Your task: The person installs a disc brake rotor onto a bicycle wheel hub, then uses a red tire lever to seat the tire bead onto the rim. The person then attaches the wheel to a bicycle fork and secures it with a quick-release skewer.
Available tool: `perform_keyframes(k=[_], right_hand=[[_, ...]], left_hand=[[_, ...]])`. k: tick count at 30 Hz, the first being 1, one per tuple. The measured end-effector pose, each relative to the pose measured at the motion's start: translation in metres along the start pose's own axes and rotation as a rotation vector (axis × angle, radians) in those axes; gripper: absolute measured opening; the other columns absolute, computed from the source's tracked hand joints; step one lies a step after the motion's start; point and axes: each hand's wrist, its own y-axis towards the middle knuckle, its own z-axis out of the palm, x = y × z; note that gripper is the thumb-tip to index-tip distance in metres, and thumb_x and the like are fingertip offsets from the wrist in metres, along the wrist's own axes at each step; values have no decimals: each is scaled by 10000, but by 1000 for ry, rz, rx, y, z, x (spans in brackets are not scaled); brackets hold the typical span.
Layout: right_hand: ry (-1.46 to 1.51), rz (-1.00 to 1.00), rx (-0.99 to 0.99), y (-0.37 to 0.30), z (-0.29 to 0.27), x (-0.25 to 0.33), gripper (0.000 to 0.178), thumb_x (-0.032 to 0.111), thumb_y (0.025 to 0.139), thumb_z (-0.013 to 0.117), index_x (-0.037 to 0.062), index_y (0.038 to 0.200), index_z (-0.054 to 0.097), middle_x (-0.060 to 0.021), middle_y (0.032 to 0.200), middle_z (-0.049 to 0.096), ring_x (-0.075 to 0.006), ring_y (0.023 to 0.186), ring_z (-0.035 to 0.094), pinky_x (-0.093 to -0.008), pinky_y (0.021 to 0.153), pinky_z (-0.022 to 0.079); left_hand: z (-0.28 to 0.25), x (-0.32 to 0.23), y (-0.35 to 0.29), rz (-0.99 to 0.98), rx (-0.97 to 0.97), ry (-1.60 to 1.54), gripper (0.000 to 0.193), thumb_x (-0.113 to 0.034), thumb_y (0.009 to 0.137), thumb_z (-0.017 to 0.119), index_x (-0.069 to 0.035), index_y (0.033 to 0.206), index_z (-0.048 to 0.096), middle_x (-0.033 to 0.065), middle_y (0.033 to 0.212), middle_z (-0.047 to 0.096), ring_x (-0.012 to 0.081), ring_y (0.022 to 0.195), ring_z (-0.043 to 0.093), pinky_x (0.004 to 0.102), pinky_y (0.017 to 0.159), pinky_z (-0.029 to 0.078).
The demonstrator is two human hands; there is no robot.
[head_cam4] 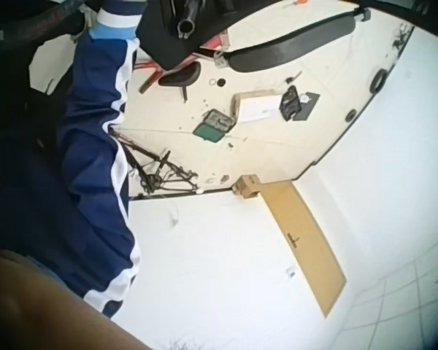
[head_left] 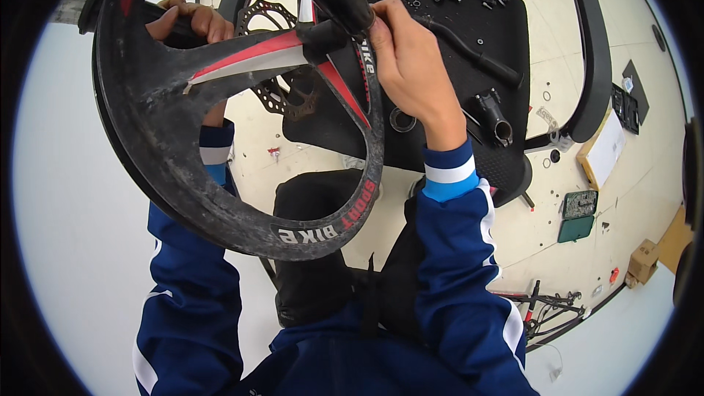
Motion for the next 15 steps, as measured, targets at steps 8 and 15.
perform_keyframes(k=[8,15], right_hand=[[-72,81,-18,1,-2,-11,157,168,919,543,16,884,534,-216,681,585,-407,673,581,-454,588,451],[-98,25,45,1,-9,-10,191,178,903,494,-3,861,544,-244,715,585,-436,695,571,-456,586,444]], left_hand=[[-7,17,11,57,-32,-24,250,-278,855,483,-59,896,597,60,665,500,182,578,500,288,565,441],[-12,16,12,-42,13,6,280,-309,864,460,-75,918,604,54,683,498,176,628,488,306,636,407]])
